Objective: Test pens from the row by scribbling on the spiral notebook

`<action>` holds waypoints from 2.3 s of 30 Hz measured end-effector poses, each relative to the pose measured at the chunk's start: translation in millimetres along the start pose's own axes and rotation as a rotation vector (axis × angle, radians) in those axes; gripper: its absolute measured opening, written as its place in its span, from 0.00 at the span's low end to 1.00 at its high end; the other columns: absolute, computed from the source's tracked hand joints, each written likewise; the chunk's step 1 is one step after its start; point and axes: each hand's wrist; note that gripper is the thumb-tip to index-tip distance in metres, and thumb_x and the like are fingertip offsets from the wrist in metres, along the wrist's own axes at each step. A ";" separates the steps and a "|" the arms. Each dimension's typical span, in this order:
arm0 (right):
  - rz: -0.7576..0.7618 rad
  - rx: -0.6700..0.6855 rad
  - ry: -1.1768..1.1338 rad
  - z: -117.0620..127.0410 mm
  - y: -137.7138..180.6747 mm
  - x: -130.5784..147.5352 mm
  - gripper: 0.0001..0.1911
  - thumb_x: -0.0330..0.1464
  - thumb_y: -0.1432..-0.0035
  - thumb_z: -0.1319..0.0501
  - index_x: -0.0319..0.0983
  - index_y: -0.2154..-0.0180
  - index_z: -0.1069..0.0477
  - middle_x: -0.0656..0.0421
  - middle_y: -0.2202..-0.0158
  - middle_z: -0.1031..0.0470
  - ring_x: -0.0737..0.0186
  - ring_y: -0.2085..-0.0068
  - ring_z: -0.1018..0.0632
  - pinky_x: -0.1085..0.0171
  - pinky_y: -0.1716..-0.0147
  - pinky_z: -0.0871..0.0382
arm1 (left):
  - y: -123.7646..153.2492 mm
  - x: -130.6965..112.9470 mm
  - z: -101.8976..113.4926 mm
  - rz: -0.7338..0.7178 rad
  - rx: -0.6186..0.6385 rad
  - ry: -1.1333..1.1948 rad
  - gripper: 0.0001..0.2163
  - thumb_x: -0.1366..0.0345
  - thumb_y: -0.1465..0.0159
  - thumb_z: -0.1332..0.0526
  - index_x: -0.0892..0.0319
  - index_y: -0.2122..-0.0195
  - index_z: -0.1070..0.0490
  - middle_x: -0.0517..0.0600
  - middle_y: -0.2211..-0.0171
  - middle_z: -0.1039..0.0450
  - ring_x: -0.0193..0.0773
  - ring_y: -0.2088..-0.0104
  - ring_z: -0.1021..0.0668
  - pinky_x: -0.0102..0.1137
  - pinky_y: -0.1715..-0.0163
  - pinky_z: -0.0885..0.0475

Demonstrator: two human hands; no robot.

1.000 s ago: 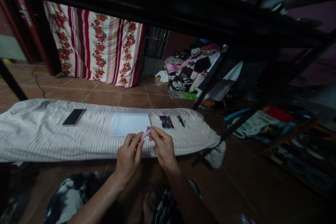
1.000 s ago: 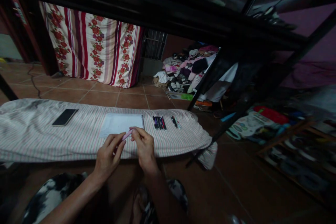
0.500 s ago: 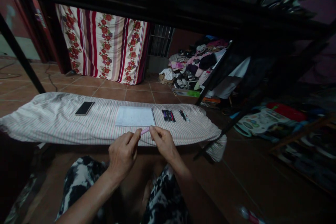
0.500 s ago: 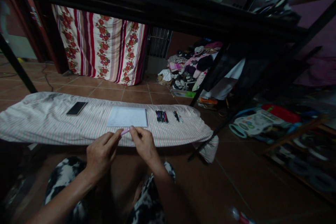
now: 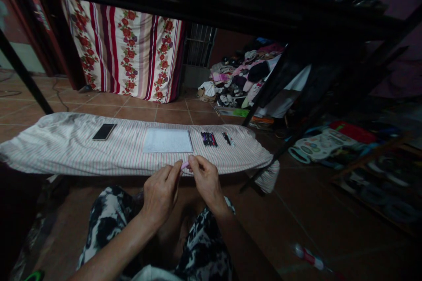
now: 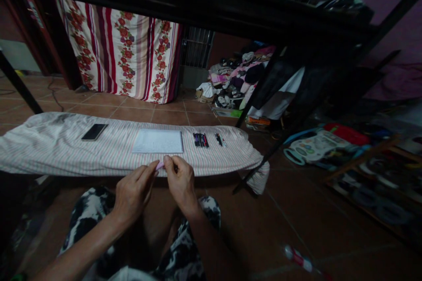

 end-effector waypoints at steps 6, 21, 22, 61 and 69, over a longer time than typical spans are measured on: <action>-0.011 0.016 -0.058 0.2 0.7 1.9 0.19 0.42 0.42 0.51 0.38 0.77 0.34 0.62 0.79 0.34 0.68 0.75 0.32 0.69 0.75 0.40 | -0.2 2.3 2.1 0.103 0.080 0.203 0.10 0.65 0.35 0.51 0.60 0.58 0.34 0.49 0.70 0.27 0.34 0.70 0.24 0.26 0.71 0.31; -0.200 -0.143 -0.558 -41.6 12.6 2.3 0.12 0.39 0.50 0.39 0.37 0.71 0.25 0.59 0.72 0.26 0.64 0.67 0.28 0.67 0.67 0.34 | 9.9 4.3 0.3 0.183 0.015 0.253 0.11 0.67 0.35 0.52 0.62 0.58 0.32 0.51 0.70 0.26 0.34 0.71 0.24 0.26 0.70 0.29; -0.189 -0.141 -0.543 -41.9 13.6 2.2 0.12 0.39 0.49 0.40 0.37 0.70 0.25 0.59 0.72 0.26 0.64 0.67 0.27 0.67 0.67 0.35 | 10.9 3.9 0.5 0.198 0.017 0.290 0.11 0.67 0.35 0.52 0.62 0.58 0.32 0.51 0.70 0.26 0.34 0.70 0.24 0.26 0.70 0.29; -0.367 -0.289 -0.865 -47.3 21.1 25.6 0.10 0.37 0.55 0.35 0.35 0.75 0.26 0.55 0.74 0.23 0.61 0.70 0.24 0.62 0.69 0.30 | 21.4 -6.3 11.3 0.135 -0.106 0.010 0.09 0.69 0.36 0.49 0.62 0.60 0.32 0.48 0.76 0.28 0.33 0.77 0.26 0.26 0.77 0.34; -0.221 -0.232 -0.788 -47.8 27.2 26.8 0.10 0.36 0.47 0.40 0.36 0.72 0.26 0.55 0.72 0.22 0.60 0.67 0.23 0.61 0.64 0.31 | 25.1 -8.4 17.6 0.269 -0.096 0.334 0.10 0.68 0.37 0.50 0.61 0.61 0.29 0.50 0.71 0.25 0.34 0.72 0.23 0.26 0.71 0.29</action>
Point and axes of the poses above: each hand's wrist, its own y-axis away from the middle knuckle, its own z-axis out of the back of the hand, x = y × z
